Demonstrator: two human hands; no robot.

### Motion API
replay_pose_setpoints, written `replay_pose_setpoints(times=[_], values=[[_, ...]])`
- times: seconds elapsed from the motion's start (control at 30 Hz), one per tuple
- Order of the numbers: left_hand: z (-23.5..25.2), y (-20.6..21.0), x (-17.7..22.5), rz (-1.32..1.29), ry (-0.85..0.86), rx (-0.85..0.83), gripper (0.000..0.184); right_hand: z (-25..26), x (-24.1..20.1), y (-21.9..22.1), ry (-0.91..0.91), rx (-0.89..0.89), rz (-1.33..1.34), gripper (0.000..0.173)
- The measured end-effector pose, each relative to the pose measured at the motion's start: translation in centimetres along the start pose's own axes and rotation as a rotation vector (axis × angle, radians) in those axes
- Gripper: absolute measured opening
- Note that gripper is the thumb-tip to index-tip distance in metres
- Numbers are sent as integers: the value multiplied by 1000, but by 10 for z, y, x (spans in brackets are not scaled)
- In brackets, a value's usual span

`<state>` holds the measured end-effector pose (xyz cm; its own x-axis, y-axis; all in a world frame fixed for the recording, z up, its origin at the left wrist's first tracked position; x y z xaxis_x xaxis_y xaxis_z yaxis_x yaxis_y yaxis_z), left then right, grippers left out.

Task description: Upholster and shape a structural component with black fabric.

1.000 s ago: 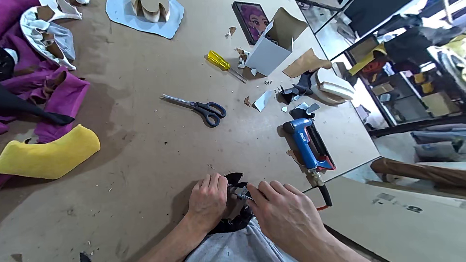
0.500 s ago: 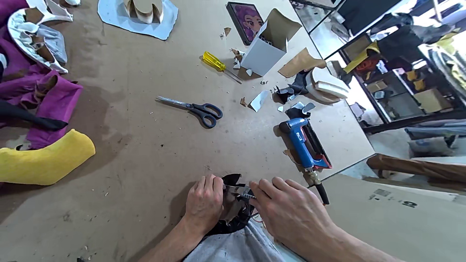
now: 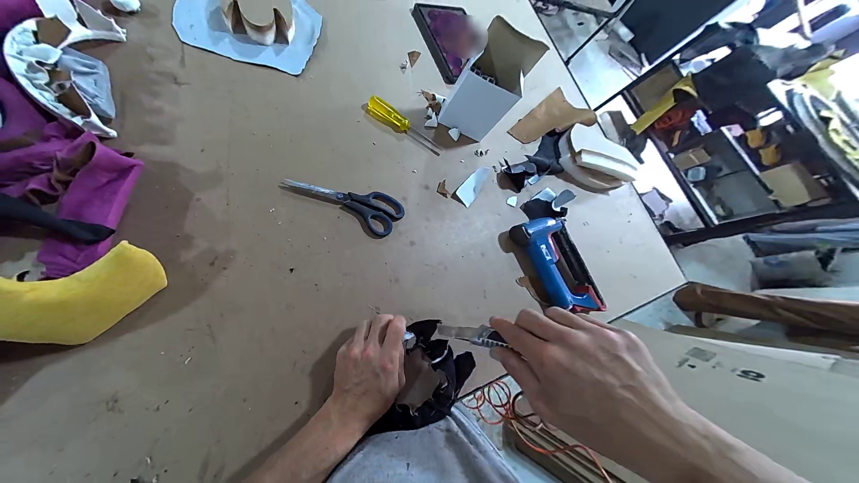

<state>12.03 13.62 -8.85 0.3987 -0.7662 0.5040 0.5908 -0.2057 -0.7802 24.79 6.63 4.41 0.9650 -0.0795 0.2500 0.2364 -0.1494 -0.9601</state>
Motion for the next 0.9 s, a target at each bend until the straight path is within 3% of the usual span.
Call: replay_pose_setpoints(times=[0.13, 0.27, 0.7, 0.9], values=[[-2, 1, 4, -33, 37, -67, 43, -9, -8, 2, 41, -7, 63, 43], [-2, 1, 3, -44, 59, -6, 27, -4, -29, 10, 21, 5, 59, 42], [3, -13, 0, -17, 33, 26, 27, 19, -65, 26, -63, -91, -107, 37], [-2, -16, -2, -50, -2, 14, 28, 16, -48, 23, -111, -51, -107, 40]])
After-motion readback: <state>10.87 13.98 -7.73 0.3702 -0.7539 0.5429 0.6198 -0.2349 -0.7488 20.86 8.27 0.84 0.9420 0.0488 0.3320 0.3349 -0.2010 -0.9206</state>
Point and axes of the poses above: each hand's wrist, its own z-axis towards the middle knuckle, its own y-axis out of the palm, x = y × z, the point moved 10 cm from there along z, towards the middle knuckle, and after that the axes turned 3 degrees about y, right-handed, at the moved point
